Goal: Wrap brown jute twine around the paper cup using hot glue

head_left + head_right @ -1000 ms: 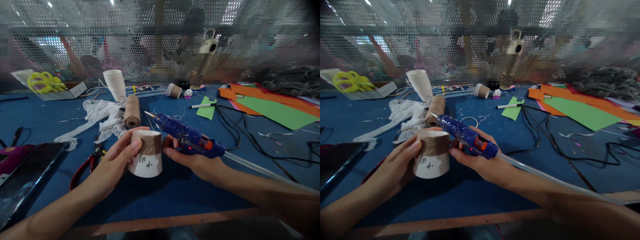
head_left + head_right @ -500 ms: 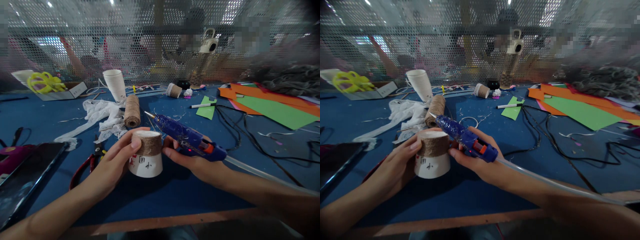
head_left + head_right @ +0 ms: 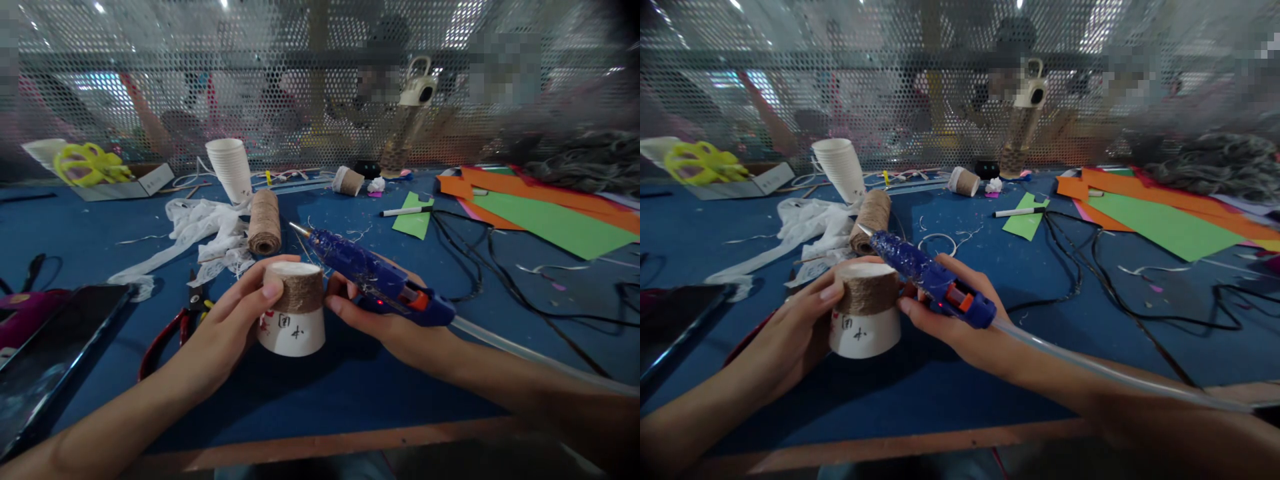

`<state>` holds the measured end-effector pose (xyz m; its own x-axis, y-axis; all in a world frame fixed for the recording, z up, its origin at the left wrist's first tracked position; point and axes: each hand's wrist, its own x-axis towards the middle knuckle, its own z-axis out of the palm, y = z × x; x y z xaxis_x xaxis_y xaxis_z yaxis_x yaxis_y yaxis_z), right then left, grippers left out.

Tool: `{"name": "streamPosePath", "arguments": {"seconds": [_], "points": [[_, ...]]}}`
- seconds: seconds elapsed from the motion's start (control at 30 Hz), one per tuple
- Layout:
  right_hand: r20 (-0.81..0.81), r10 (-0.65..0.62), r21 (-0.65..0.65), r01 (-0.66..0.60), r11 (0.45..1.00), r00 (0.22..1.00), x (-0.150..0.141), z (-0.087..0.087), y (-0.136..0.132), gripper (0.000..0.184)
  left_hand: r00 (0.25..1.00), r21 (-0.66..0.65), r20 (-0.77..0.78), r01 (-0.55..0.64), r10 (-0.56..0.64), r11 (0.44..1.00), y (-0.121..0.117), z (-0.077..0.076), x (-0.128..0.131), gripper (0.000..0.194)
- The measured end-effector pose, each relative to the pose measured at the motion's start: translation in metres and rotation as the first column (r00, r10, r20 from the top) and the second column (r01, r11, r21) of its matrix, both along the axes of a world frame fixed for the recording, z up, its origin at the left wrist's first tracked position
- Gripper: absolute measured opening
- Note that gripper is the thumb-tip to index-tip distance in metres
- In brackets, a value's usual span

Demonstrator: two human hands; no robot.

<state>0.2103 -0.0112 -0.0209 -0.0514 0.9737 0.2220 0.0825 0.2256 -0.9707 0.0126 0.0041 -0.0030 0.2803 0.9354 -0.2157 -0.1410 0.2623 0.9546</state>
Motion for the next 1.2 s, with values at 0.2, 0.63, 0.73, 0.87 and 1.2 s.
{"name": "streamPosePath", "arguments": {"seconds": [0.2, 0.63, 0.73, 0.87, 1.2], "points": [[0.031, 0.09, 0.047, -0.091, 0.995, 0.995, 0.005, -0.003, 0.001, 0.021, 0.998, -0.017, 0.027, 0.066, -0.065, 0.998, 0.003, -0.008, -0.004, 0.036], [0.179, 0.099, 0.164, -0.129, 0.978, 0.979, 0.009, -0.005, 0.001, 0.018, 0.998, -0.061, -0.001, 0.068, -0.069, 0.996, 0.003, -0.008, -0.005, 0.042], [0.13, 0.127, 0.165, -0.148, 0.975, 0.983, 0.008, -0.005, 0.002, 0.017, 1.0, -0.103, -0.023, 0.013, -0.015, 0.995, 0.004, -0.006, -0.003, 0.049], [0.087, 0.15, 0.177, -0.164, 0.971, 0.985, 0.007, -0.004, 0.003, 0.015, 1.0, -0.102, -0.018, 0.006, -0.008, 0.995, 0.005, 0.0, 0.0, 0.043], [0.14, 0.118, 0.225, -0.147, 0.963, 0.983, 0.009, -0.004, 0.001, 0.015, 0.999, -0.159, -0.02, 0.03, -0.034, 0.987, 0.004, 0.002, 0.001, 0.046]]}}
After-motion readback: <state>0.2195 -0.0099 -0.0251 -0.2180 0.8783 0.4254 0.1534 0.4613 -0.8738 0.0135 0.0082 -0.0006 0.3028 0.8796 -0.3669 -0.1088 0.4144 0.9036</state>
